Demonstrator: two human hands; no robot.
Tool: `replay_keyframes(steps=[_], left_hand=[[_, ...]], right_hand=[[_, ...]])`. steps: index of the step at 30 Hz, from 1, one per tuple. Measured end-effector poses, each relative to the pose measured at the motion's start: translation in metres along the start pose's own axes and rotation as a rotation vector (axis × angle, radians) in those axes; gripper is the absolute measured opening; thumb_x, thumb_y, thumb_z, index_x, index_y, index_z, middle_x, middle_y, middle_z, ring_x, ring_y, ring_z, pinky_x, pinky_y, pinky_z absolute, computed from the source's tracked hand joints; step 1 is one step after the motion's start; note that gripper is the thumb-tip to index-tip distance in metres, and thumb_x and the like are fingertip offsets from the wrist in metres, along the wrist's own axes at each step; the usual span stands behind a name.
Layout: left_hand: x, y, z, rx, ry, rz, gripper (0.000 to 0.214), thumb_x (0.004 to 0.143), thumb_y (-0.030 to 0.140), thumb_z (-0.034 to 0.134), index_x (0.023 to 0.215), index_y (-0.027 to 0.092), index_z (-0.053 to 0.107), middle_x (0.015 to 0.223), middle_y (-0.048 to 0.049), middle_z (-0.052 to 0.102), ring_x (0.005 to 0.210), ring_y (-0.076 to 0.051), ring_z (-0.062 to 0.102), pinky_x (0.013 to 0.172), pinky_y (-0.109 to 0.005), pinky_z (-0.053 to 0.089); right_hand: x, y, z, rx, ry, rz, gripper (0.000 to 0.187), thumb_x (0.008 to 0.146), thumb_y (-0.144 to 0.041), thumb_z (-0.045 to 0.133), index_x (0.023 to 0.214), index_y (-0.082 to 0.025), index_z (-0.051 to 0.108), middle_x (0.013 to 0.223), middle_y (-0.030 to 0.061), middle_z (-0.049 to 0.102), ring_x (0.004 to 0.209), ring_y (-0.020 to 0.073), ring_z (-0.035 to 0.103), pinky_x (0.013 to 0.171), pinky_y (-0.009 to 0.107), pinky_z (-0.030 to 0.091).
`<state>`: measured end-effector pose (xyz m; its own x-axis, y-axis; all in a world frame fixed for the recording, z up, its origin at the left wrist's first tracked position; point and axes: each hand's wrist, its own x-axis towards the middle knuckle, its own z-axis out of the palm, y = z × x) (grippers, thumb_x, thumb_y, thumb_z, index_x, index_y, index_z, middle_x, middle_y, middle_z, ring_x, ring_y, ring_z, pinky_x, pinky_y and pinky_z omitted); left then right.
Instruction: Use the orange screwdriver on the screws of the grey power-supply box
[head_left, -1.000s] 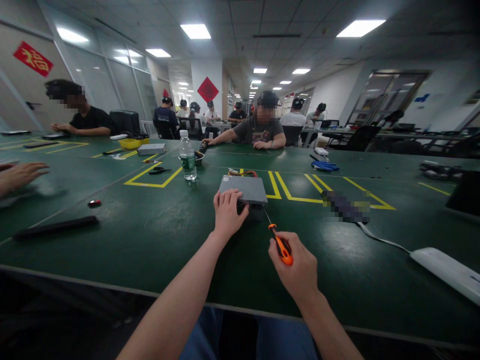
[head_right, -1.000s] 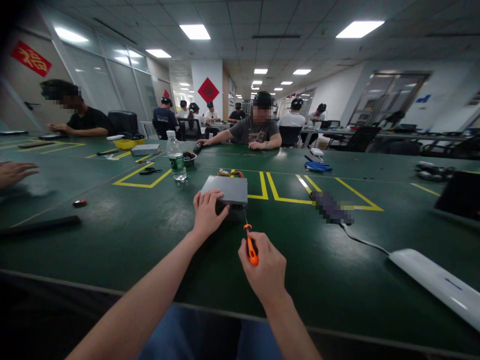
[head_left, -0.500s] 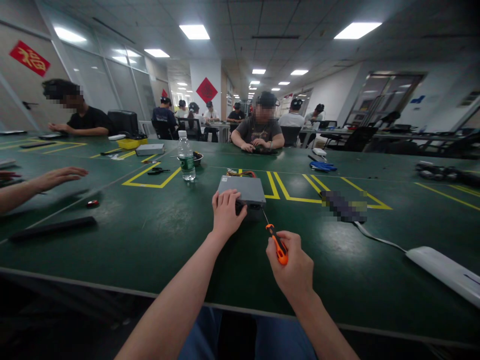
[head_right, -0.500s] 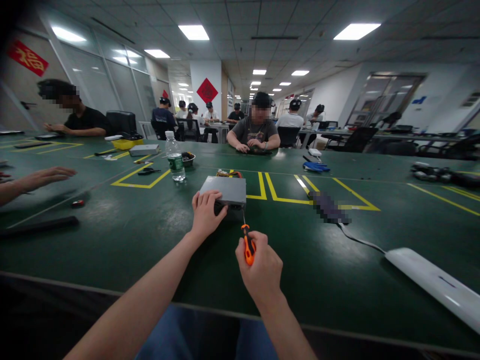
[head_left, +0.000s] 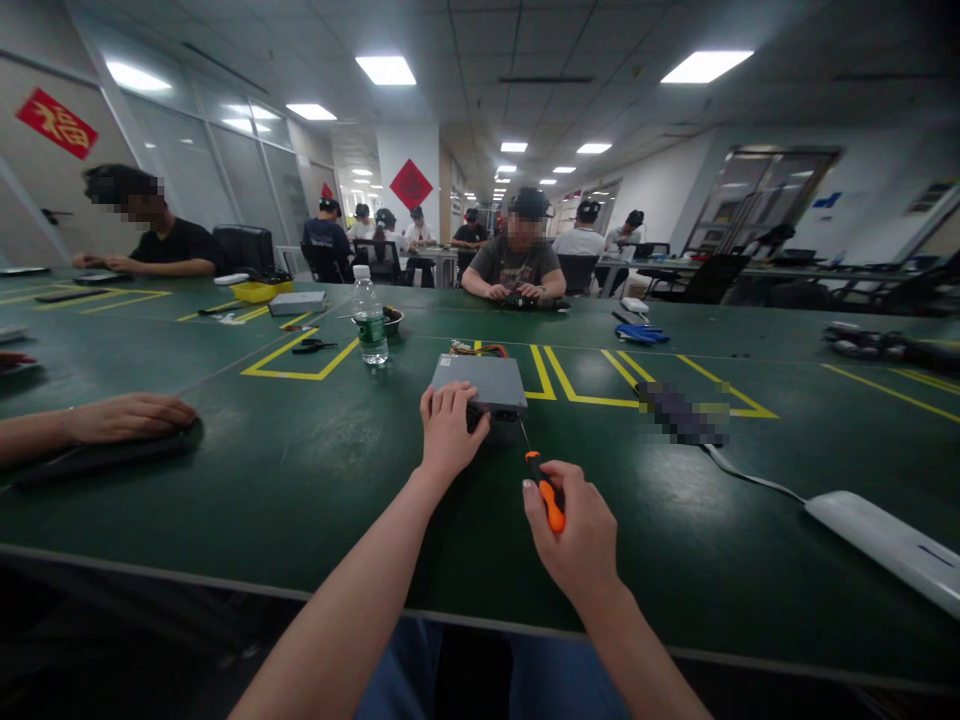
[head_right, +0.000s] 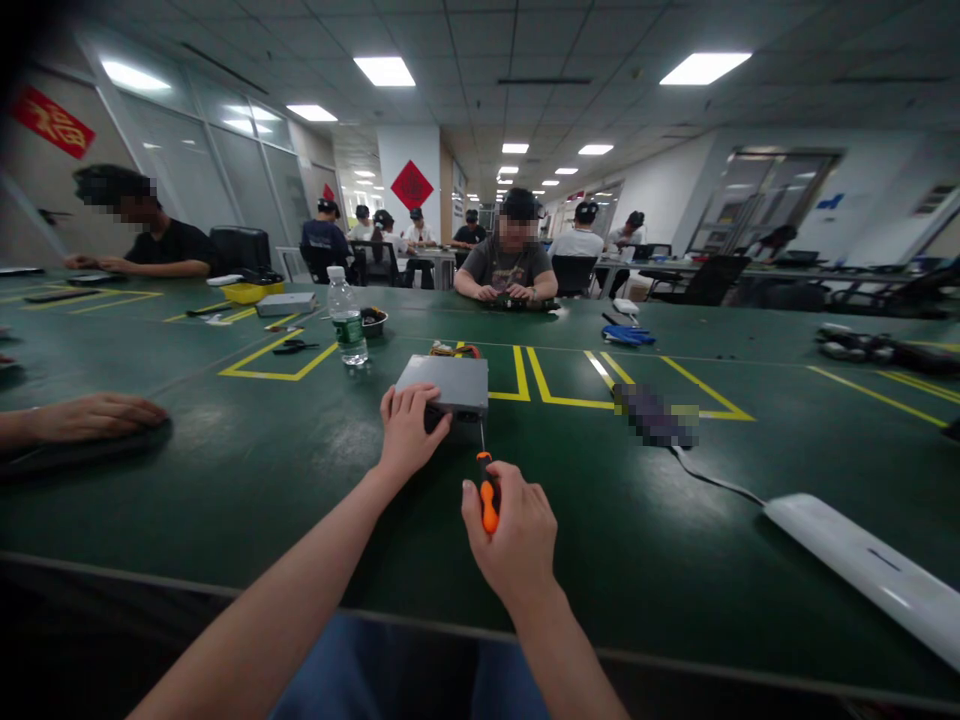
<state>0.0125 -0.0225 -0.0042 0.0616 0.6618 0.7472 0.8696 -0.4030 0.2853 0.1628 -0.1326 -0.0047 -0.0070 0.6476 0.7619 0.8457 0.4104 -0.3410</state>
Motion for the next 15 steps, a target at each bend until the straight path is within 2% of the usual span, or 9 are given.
replay_keyframes(steps=[3, 7, 10, 15], left_hand=[[0.0001, -0.0004, 0.0004, -0.004, 0.004, -0.002, 0.03, 0.076, 0.031, 0.055, 0.105, 0.023, 0.05, 0.115, -0.0052, 0.056, 0.114, -0.023, 0.044, 0.106, -0.044, 0.019], [0.0001, -0.0015, 0.0012, -0.008, 0.009, 0.002, 0.029, 0.077, 0.031, 0.055, 0.104, 0.023, 0.05, 0.115, -0.004, 0.055, 0.114, -0.021, 0.044, 0.106, -0.043, 0.018], [-0.0002, -0.0016, 0.0013, -0.009, 0.011, 0.0, 0.028, 0.077, 0.031, 0.054, 0.103, 0.023, 0.051, 0.115, -0.0039, 0.055, 0.115, -0.021, 0.044, 0.107, -0.042, 0.017], [-0.0003, -0.0014, 0.0011, -0.009, 0.011, -0.005, 0.03, 0.076, 0.031, 0.056, 0.104, 0.023, 0.05, 0.115, -0.0032, 0.056, 0.114, -0.021, 0.044, 0.107, -0.042, 0.017]], right_hand=[[-0.0016, 0.0025, 0.0006, 0.027, 0.008, 0.078, 0.017, 0.084, -0.033, 0.045, 0.09, -0.017, 0.047, 0.063, -0.002, 0.054, 0.051, 0.0106, 0.05, 0.05, 0.022, 0.038], [-0.0025, 0.004, 0.0026, -0.023, 0.053, -0.047, 0.009, 0.08, -0.026, 0.05, 0.083, -0.018, 0.049, 0.065, -0.0014, 0.054, 0.055, 0.0103, 0.049, 0.056, 0.023, 0.039], [-0.0012, 0.0011, 0.0032, -0.041, 0.023, -0.147, 0.006, 0.077, -0.019, 0.051, 0.082, -0.017, 0.053, 0.069, 0.0, 0.053, 0.061, 0.0116, 0.049, 0.062, 0.026, 0.038], [0.0012, -0.0034, 0.0018, 0.0, -0.03, -0.136, 0.007, 0.079, -0.021, 0.049, 0.082, -0.017, 0.054, 0.074, 0.0021, 0.052, 0.069, 0.0135, 0.05, 0.066, 0.028, 0.038]])
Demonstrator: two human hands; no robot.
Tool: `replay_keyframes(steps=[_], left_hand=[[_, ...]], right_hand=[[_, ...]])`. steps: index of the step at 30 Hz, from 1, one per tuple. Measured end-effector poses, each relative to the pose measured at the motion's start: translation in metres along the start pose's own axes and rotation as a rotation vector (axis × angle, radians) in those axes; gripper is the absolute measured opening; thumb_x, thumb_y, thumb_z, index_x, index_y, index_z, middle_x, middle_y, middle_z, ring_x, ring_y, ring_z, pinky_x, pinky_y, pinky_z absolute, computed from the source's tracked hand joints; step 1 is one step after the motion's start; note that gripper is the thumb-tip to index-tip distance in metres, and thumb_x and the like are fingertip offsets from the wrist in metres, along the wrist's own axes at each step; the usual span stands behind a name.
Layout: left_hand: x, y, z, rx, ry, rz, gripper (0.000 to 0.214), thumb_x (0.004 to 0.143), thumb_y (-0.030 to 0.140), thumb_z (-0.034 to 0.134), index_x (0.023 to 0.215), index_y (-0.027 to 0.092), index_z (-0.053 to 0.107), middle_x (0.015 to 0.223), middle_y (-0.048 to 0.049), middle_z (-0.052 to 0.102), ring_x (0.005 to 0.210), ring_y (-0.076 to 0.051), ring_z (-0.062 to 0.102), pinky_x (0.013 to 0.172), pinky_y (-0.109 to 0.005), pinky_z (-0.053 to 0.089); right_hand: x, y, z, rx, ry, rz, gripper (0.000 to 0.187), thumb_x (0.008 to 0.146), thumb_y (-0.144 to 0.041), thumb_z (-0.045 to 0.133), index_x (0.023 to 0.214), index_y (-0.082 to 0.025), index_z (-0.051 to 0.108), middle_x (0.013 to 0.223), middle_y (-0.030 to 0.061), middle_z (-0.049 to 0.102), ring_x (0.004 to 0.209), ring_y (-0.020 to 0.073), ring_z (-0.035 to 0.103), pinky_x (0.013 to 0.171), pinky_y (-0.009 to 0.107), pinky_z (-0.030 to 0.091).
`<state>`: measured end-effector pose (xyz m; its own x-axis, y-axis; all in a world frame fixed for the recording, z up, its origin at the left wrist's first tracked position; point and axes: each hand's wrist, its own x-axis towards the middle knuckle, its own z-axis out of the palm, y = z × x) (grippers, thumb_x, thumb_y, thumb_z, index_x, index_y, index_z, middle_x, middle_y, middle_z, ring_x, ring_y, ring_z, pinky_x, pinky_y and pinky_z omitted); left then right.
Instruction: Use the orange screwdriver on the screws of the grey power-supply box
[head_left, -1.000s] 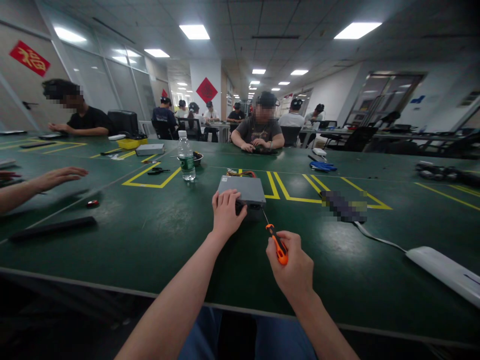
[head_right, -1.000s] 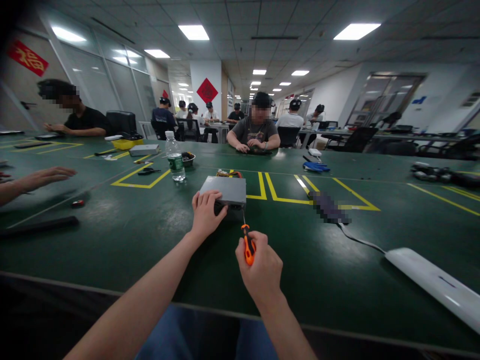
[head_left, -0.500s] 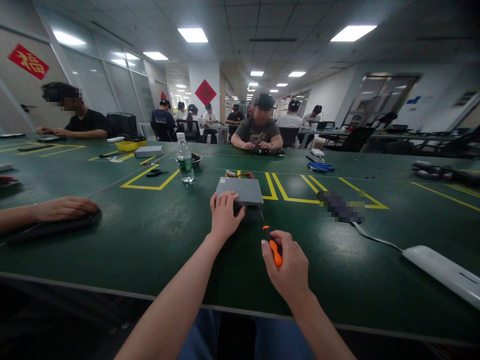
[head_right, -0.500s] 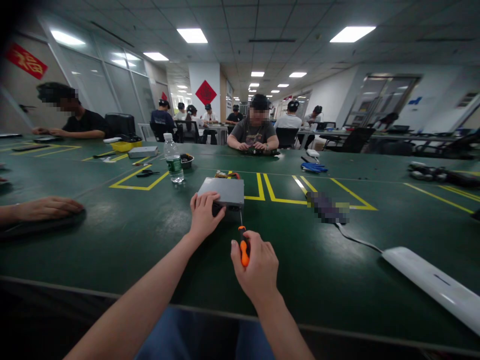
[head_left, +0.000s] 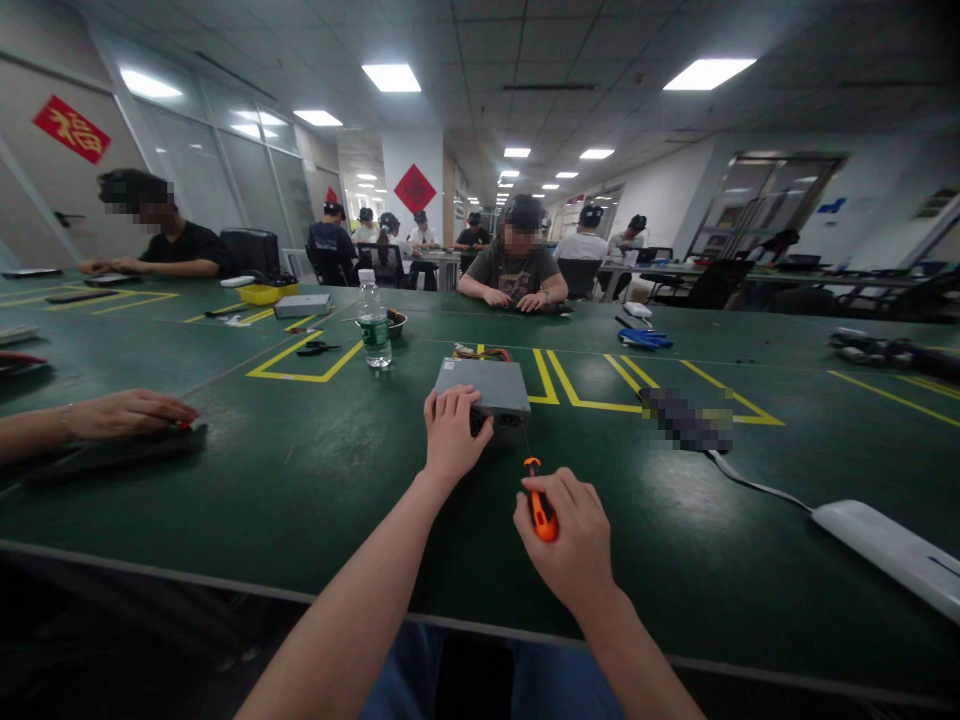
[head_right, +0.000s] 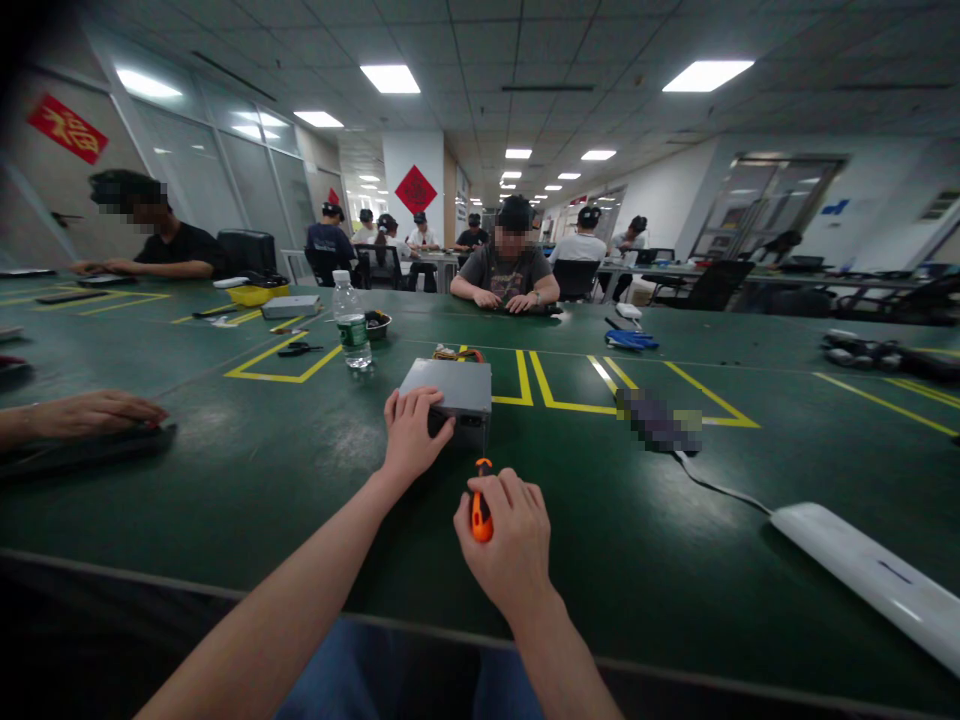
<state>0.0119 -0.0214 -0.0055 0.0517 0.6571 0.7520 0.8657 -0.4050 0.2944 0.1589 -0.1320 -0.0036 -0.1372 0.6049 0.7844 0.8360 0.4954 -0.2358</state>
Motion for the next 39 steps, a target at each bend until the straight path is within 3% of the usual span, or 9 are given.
replay_keyframes(steps=[7, 15, 21, 26, 33, 36, 39], left_hand=[[0.0004, -0.0005, 0.0008, -0.003, 0.002, 0.003, 0.03, 0.076, 0.031, 0.056, 0.104, 0.023, 0.05, 0.115, -0.0037, 0.055, 0.114, -0.021, 0.044, 0.107, -0.043, 0.018], [0.0002, 0.001, -0.0015, 0.0, 0.001, 0.008, 0.028, 0.077, 0.031, 0.054, 0.103, 0.023, 0.05, 0.115, -0.004, 0.056, 0.114, -0.021, 0.044, 0.107, -0.043, 0.018], [0.0006, 0.0013, -0.0009, 0.004, -0.001, 0.001, 0.029, 0.076, 0.031, 0.055, 0.103, 0.023, 0.05, 0.115, -0.0044, 0.055, 0.114, -0.021, 0.044, 0.107, -0.042, 0.017], [0.0005, 0.0016, -0.0012, -0.002, -0.005, -0.005, 0.029, 0.076, 0.031, 0.055, 0.104, 0.023, 0.05, 0.115, -0.0039, 0.055, 0.114, -0.021, 0.044, 0.107, -0.043, 0.018], [0.0005, 0.0019, -0.0022, 0.003, -0.011, 0.001, 0.029, 0.076, 0.031, 0.055, 0.104, 0.023, 0.05, 0.115, -0.0043, 0.055, 0.114, -0.022, 0.044, 0.106, -0.043, 0.019], [0.0004, 0.0018, -0.0017, 0.005, -0.009, -0.002, 0.029, 0.076, 0.031, 0.054, 0.104, 0.023, 0.05, 0.115, -0.0042, 0.055, 0.114, -0.022, 0.044, 0.106, -0.043, 0.019], [0.0003, 0.0015, -0.0009, 0.001, -0.006, -0.008, 0.029, 0.076, 0.031, 0.055, 0.103, 0.023, 0.05, 0.115, -0.004, 0.055, 0.114, -0.021, 0.044, 0.106, -0.042, 0.018]], right_hand=[[-0.0034, 0.0061, -0.0019, 0.037, 0.078, 0.238, 0.018, 0.084, -0.032, 0.045, 0.094, -0.017, 0.047, 0.065, -0.0018, 0.056, 0.055, 0.0118, 0.051, 0.057, 0.025, 0.04], [-0.0021, 0.0044, -0.0017, -0.031, 0.074, -0.018, 0.005, 0.077, -0.019, 0.051, 0.083, -0.018, 0.052, 0.068, -0.001, 0.053, 0.062, 0.0115, 0.05, 0.066, 0.027, 0.039], [-0.0008, 0.0032, -0.0026, -0.005, 0.007, 0.05, 0.01, 0.08, -0.025, 0.049, 0.084, -0.018, 0.054, 0.074, 0.0011, 0.053, 0.067, 0.0132, 0.051, 0.067, 0.029, 0.039], [-0.001, 0.0058, -0.0039, 0.044, 0.052, 0.248, 0.022, 0.084, -0.037, 0.046, 0.093, -0.017, 0.047, 0.06, -0.0037, 0.051, 0.05, 0.0113, 0.049, 0.056, 0.026, 0.04], [-0.0034, 0.0061, 0.0004, -0.039, 0.063, 0.016, 0.008, 0.08, -0.022, 0.05, 0.086, -0.018, 0.052, 0.072, 0.0008, 0.056, 0.066, 0.0135, 0.053, 0.067, 0.029, 0.042], [-0.0029, 0.0064, 0.0005, -0.028, 0.012, 0.004, 0.008, 0.079, -0.019, 0.05, 0.085, -0.018, 0.054, 0.074, 0.0015, 0.054, 0.07, 0.0142, 0.053, 0.069, 0.03, 0.04], [-0.0014, 0.0065, -0.0013, -0.007, 0.012, 0.057, 0.014, 0.08, -0.029, 0.052, 0.089, -0.019, 0.053, 0.075, 0.0016, 0.055, 0.07, 0.0147, 0.053, 0.07, 0.031, 0.04]])
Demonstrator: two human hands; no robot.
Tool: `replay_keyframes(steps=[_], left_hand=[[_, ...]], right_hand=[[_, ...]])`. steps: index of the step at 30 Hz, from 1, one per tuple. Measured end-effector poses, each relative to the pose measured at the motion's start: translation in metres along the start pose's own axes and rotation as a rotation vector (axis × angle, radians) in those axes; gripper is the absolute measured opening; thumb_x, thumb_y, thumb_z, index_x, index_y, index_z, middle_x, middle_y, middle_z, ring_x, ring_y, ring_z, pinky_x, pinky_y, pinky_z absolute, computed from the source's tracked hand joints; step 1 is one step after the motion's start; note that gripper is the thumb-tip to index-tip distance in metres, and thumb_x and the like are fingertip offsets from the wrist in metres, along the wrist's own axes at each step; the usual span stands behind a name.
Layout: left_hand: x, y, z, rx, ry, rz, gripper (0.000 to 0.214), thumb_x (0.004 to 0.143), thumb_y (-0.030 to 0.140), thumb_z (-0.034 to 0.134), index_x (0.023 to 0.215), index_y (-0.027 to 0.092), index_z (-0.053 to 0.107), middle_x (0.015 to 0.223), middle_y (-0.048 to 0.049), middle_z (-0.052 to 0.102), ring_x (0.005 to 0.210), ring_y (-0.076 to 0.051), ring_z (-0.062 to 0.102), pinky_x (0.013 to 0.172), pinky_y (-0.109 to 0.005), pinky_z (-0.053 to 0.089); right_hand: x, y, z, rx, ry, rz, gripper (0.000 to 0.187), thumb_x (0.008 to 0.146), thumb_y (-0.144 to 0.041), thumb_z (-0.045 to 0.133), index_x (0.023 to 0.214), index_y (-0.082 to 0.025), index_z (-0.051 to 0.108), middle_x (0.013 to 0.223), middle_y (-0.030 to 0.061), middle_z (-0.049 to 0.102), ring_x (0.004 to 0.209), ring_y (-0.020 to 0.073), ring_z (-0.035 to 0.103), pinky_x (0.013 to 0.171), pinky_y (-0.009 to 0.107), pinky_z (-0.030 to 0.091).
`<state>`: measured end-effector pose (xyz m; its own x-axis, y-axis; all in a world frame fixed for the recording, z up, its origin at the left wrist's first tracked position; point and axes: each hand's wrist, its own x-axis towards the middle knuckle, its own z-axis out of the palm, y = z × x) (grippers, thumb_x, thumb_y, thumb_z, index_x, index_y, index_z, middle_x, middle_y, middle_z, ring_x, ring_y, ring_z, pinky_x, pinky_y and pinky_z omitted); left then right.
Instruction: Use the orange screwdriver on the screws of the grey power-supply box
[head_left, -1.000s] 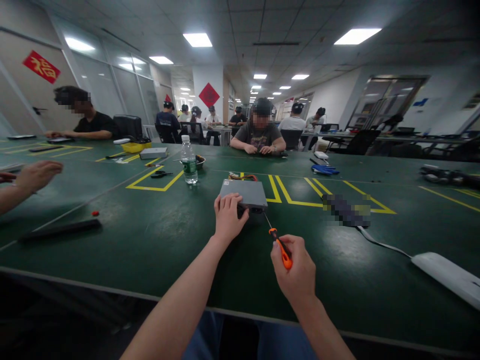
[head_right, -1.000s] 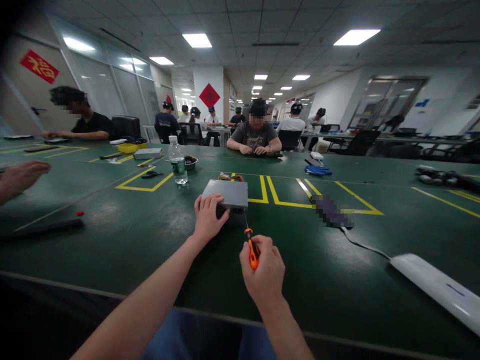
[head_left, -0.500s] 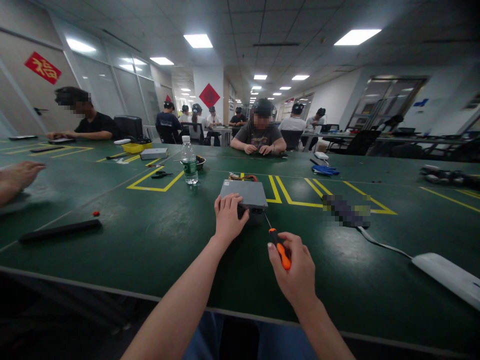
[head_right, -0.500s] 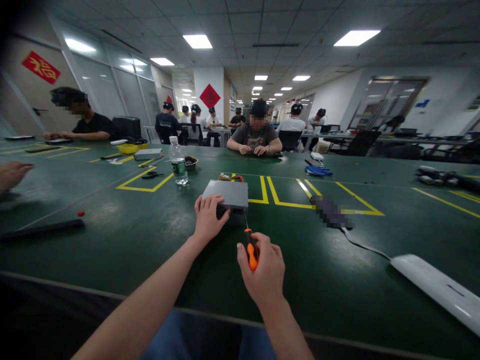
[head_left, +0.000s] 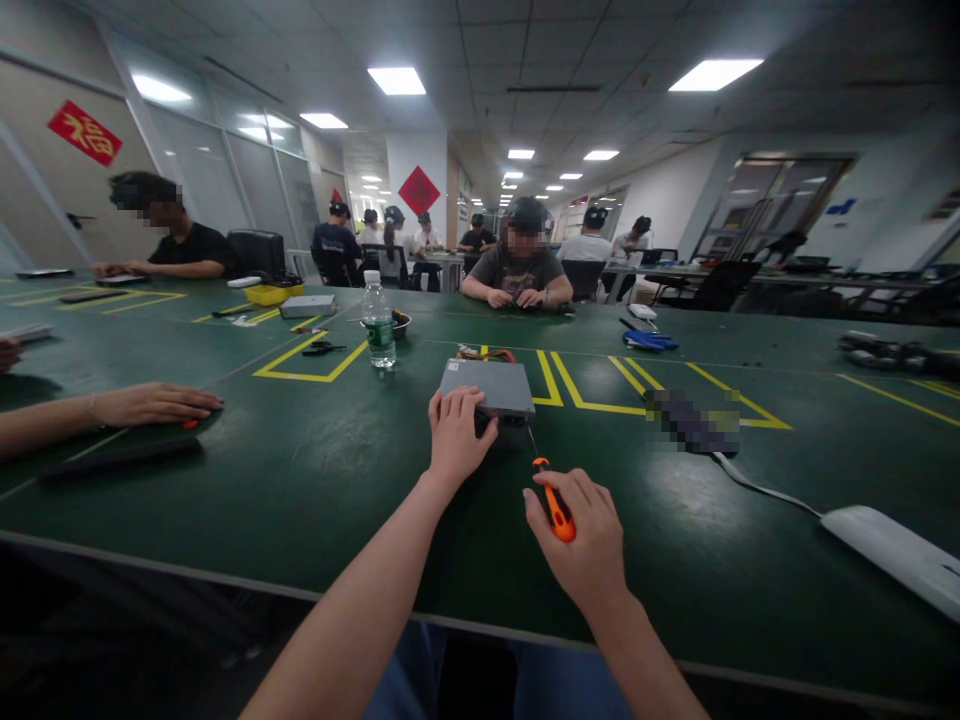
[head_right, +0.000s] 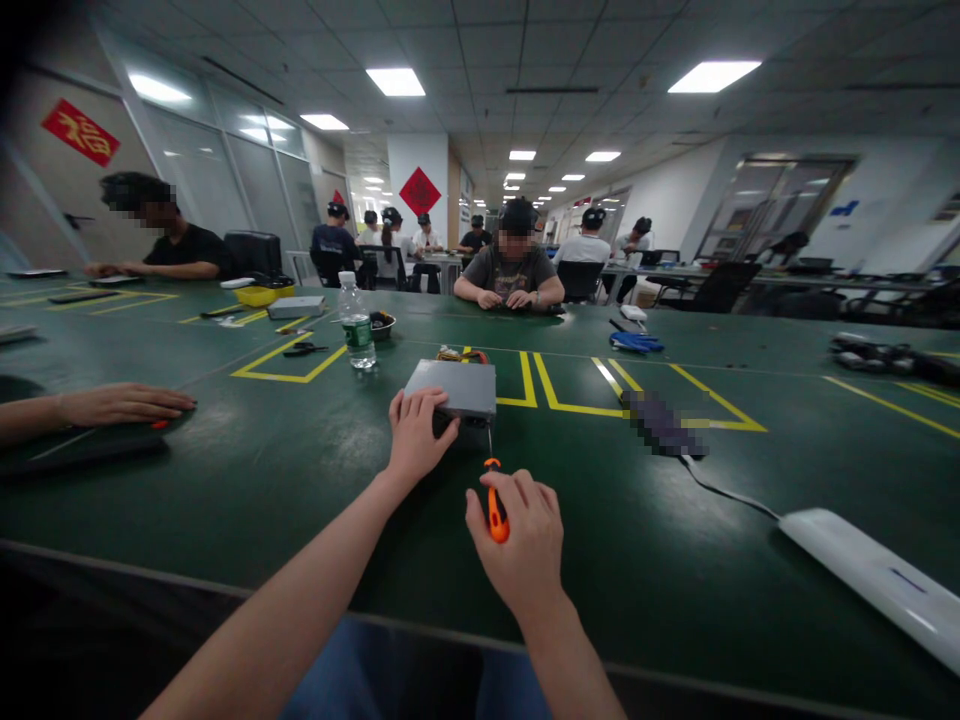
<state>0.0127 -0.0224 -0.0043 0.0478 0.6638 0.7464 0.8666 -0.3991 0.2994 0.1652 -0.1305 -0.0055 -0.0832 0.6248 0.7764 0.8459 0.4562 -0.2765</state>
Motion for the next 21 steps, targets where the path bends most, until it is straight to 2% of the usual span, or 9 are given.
replay_keyframes(steps=[3, 5, 11, 14, 18, 21], left_hand=[[0.0001, -0.0004, 0.0005, 0.0, -0.002, 0.006, 0.028, 0.076, 0.031, 0.055, 0.103, 0.023, 0.05, 0.115, -0.004, 0.055, 0.114, -0.021, 0.044, 0.107, -0.042, 0.017], [0.0002, -0.0006, 0.0005, 0.002, -0.001, 0.006, 0.028, 0.077, 0.031, 0.055, 0.103, 0.023, 0.05, 0.115, -0.004, 0.055, 0.115, -0.021, 0.044, 0.107, -0.043, 0.017], [0.0005, 0.0001, -0.0008, 0.004, -0.004, 0.009, 0.029, 0.077, 0.031, 0.054, 0.104, 0.023, 0.05, 0.116, -0.0043, 0.055, 0.114, -0.021, 0.044, 0.106, -0.043, 0.018], [0.0003, 0.0002, -0.0013, 0.003, -0.004, 0.008, 0.029, 0.076, 0.031, 0.055, 0.104, 0.023, 0.05, 0.115, -0.004, 0.055, 0.114, -0.021, 0.044, 0.106, -0.042, 0.018], [0.0002, -0.0002, -0.0007, 0.001, -0.004, 0.004, 0.029, 0.076, 0.031, 0.055, 0.104, 0.023, 0.05, 0.115, -0.0041, 0.055, 0.114, -0.021, 0.044, 0.106, -0.043, 0.018], [0.0002, -0.0005, -0.0001, -0.002, -0.003, 0.003, 0.029, 0.076, 0.032, 0.055, 0.104, 0.023, 0.049, 0.115, -0.0038, 0.055, 0.114, -0.021, 0.044, 0.106, -0.043, 0.018]], right_hand=[[0.0009, -0.0005, -0.0017, 0.019, 0.03, 0.109, 0.024, 0.082, -0.038, 0.048, 0.095, -0.018, 0.049, 0.066, -0.0008, 0.055, 0.06, 0.0139, 0.052, 0.063, 0.029, 0.041], [0.0005, -0.0009, -0.0018, 0.026, 0.048, 0.146, 0.02, 0.084, -0.036, 0.045, 0.092, -0.018, 0.047, 0.061, -0.0019, 0.053, 0.055, 0.0134, 0.051, 0.059, 0.028, 0.04], [-0.0014, 0.0, 0.0006, -0.01, 0.018, -0.026, 0.009, 0.079, -0.021, 0.049, 0.086, -0.018, 0.053, 0.074, 0.0018, 0.055, 0.07, 0.0149, 0.053, 0.07, 0.031, 0.04], [0.0, -0.0004, -0.0005, 0.003, -0.024, -0.032, 0.01, 0.079, -0.022, 0.048, 0.086, -0.019, 0.054, 0.077, 0.0022, 0.054, 0.073, 0.0151, 0.052, 0.071, 0.032, 0.039], [0.0009, -0.0012, -0.0021, 0.034, -0.007, 0.108, 0.022, 0.082, -0.034, 0.047, 0.097, -0.019, 0.05, 0.074, 0.001, 0.056, 0.066, 0.0146, 0.053, 0.067, 0.03, 0.04], [-0.0007, -0.0005, -0.0011, 0.044, 0.025, 0.145, 0.018, 0.083, -0.032, 0.046, 0.093, -0.018, 0.048, 0.068, -0.0008, 0.055, 0.06, 0.0135, 0.052, 0.064, 0.029, 0.041]])
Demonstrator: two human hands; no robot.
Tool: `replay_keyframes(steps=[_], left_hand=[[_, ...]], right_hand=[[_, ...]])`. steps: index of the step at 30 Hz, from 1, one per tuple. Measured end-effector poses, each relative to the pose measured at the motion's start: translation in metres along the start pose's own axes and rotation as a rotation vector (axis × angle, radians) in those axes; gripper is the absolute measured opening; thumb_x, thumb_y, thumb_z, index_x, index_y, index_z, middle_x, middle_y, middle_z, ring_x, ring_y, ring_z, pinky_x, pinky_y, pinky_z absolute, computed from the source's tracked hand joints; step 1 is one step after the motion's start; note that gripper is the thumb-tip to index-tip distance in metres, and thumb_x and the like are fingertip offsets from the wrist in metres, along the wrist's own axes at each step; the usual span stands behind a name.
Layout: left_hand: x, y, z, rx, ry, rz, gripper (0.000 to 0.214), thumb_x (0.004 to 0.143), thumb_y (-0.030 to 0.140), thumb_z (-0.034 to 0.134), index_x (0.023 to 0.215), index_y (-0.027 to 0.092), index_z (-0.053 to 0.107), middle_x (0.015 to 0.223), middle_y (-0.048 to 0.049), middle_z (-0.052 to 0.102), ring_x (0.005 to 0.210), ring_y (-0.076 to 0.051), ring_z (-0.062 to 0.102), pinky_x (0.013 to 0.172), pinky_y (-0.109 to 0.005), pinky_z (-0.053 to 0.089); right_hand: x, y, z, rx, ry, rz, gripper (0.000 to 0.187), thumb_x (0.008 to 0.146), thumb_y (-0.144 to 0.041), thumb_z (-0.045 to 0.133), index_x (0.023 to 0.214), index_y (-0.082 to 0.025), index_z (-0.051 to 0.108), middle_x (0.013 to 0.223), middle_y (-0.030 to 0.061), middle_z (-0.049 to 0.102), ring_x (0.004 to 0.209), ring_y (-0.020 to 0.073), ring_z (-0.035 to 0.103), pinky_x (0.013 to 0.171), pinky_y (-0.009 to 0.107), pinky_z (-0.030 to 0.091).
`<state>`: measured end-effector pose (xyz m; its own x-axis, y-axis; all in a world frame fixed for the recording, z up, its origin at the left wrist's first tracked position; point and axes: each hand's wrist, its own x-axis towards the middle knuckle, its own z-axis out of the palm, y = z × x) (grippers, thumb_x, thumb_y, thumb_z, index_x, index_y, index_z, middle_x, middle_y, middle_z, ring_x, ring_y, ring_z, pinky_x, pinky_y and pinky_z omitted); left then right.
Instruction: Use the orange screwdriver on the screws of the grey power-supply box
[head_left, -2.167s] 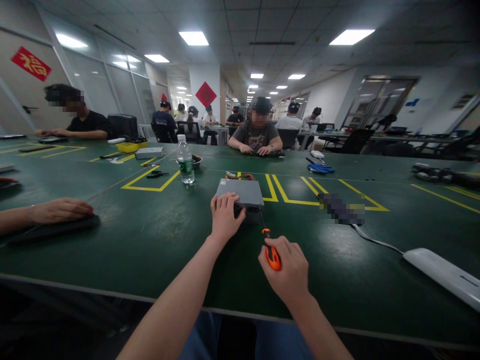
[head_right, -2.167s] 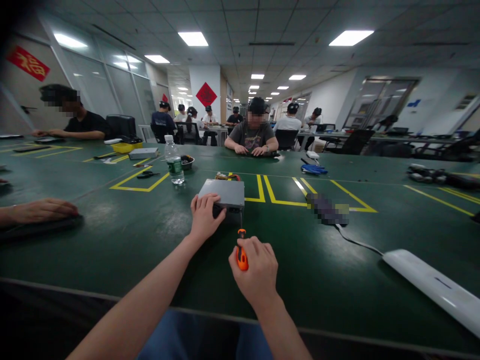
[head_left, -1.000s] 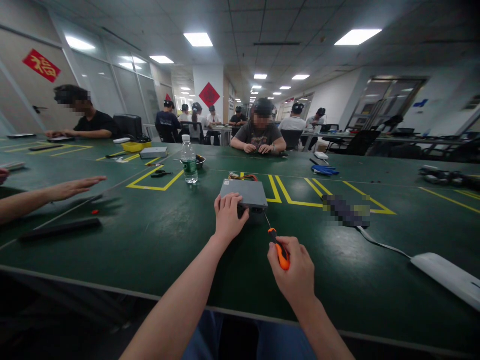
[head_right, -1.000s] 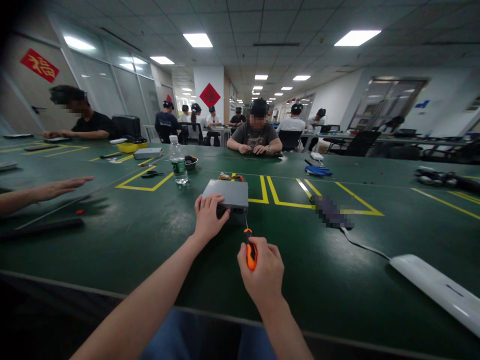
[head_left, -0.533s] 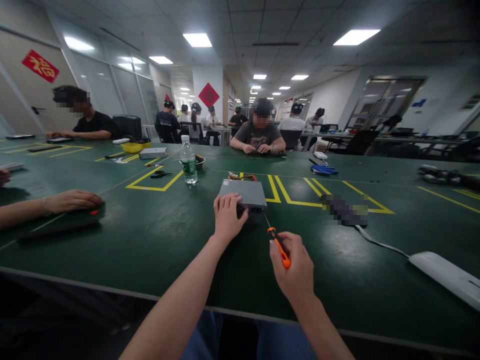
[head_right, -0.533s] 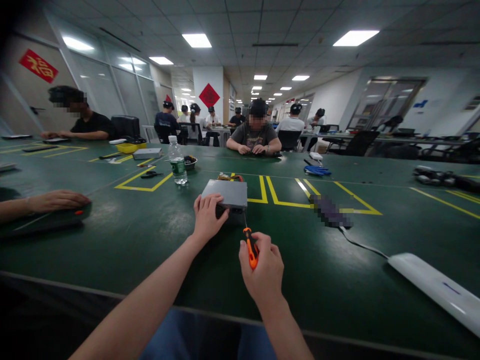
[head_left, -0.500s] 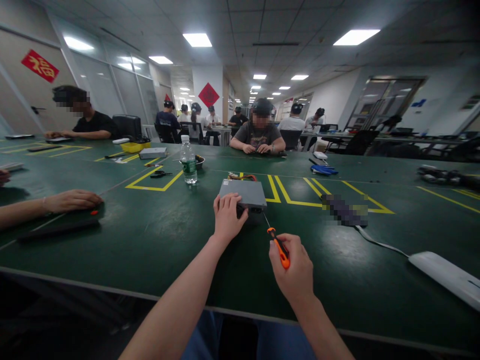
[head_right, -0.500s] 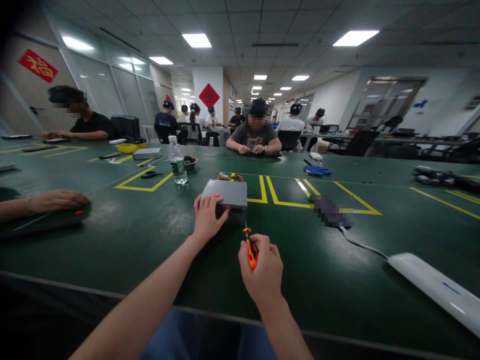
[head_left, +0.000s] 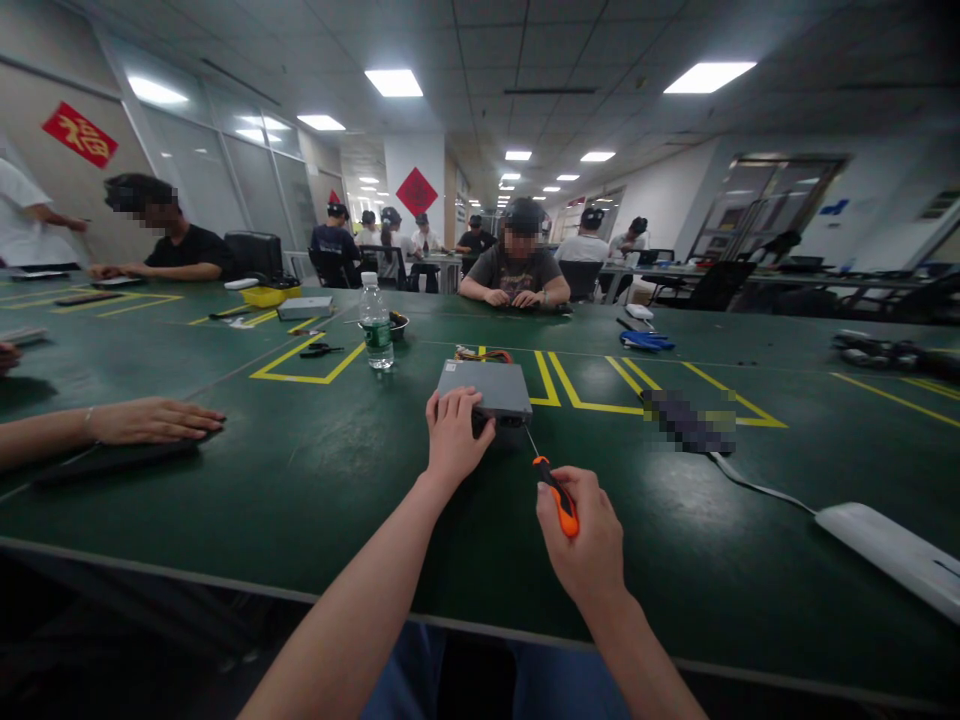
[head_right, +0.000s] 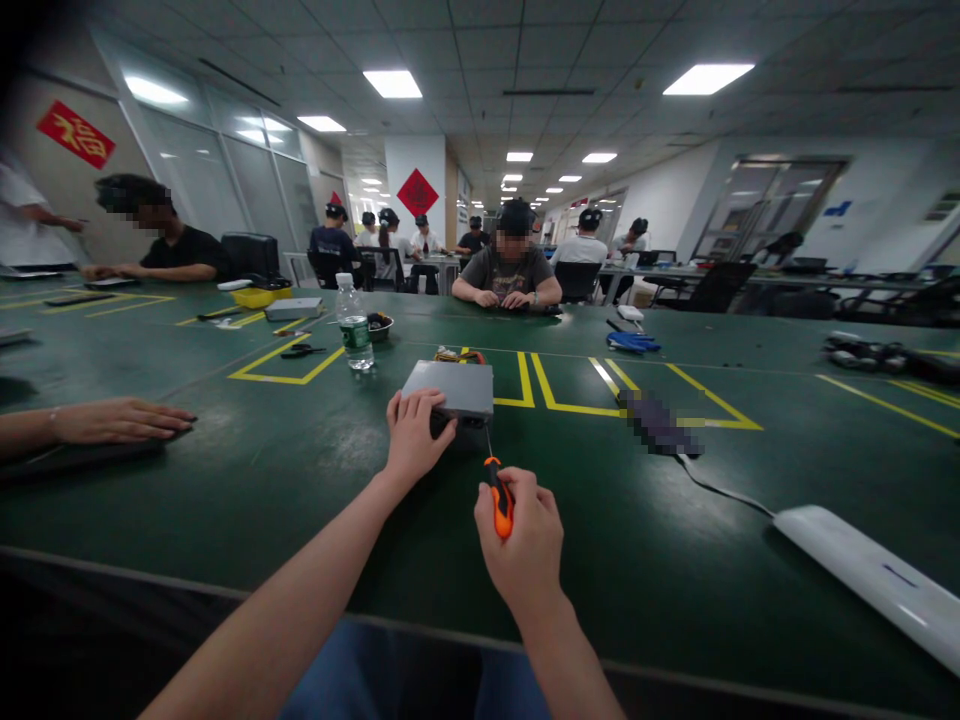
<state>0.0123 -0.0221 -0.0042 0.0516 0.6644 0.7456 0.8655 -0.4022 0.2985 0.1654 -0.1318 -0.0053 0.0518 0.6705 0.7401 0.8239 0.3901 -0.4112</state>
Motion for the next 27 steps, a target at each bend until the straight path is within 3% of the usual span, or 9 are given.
replay_keyframes(steps=[6, 14, 18, 21, 27], left_hand=[[0.0, 0.0005, -0.0001, 0.001, 0.001, 0.001, 0.029, 0.076, 0.031, 0.055, 0.104, 0.024, 0.05, 0.115, -0.0038, 0.056, 0.114, -0.021, 0.044, 0.106, -0.043, 0.018], [0.0001, 0.0012, -0.0002, 0.005, 0.003, -0.006, 0.03, 0.075, 0.03, 0.055, 0.104, 0.023, 0.05, 0.115, -0.0046, 0.056, 0.114, -0.022, 0.044, 0.106, -0.044, 0.018], [0.0002, 0.0005, -0.0001, 0.002, 0.001, -0.004, 0.029, 0.076, 0.031, 0.055, 0.103, 0.023, 0.05, 0.115, -0.004, 0.056, 0.115, -0.022, 0.044, 0.107, -0.043, 0.017], [0.0001, 0.0004, -0.0007, 0.001, -0.003, -0.007, 0.028, 0.076, 0.031, 0.054, 0.103, 0.023, 0.05, 0.115, -0.0044, 0.055, 0.115, -0.022, 0.044, 0.107, -0.044, 0.017], [-0.0005, -0.0003, -0.0005, -0.004, -0.002, -0.004, 0.028, 0.077, 0.032, 0.054, 0.103, 0.023, 0.05, 0.115, -0.0039, 0.055, 0.115, -0.021, 0.044, 0.107, -0.043, 0.017]], right_hand=[[-0.0007, 0.0009, 0.0036, -0.052, -0.013, -0.208, 0.011, 0.076, -0.019, 0.05, 0.085, -0.018, 0.055, 0.073, 0.0014, 0.053, 0.071, 0.0147, 0.051, 0.072, 0.032, 0.039], [0.0013, -0.0016, 0.003, -0.077, -0.081, -0.201, 0.012, 0.076, -0.021, 0.05, 0.083, -0.019, 0.059, 0.078, 0.0022, 0.047, 0.072, 0.015, 0.049, 0.07, 0.032, 0.039], [0.0026, -0.0025, 0.0013, -0.036, -0.079, -0.092, 0.024, 0.082, -0.034, 0.048, 0.101, -0.02, 0.053, 0.082, 0.003, 0.053, 0.074, 0.0159, 0.052, 0.071, 0.033, 0.041], [0.0011, -0.0019, 0.0024, -0.011, -0.03, 0.001, 0.025, 0.083, -0.037, 0.047, 0.1, -0.019, 0.048, 0.077, 0.0019, 0.056, 0.068, 0.0159, 0.053, 0.066, 0.032, 0.042], [-0.0018, -0.0002, 0.007, -0.084, -0.048, -0.189, 0.013, 0.078, -0.019, 0.046, 0.09, -0.018, 0.052, 0.077, 0.0023, 0.053, 0.073, 0.0159, 0.052, 0.074, 0.034, 0.04]])
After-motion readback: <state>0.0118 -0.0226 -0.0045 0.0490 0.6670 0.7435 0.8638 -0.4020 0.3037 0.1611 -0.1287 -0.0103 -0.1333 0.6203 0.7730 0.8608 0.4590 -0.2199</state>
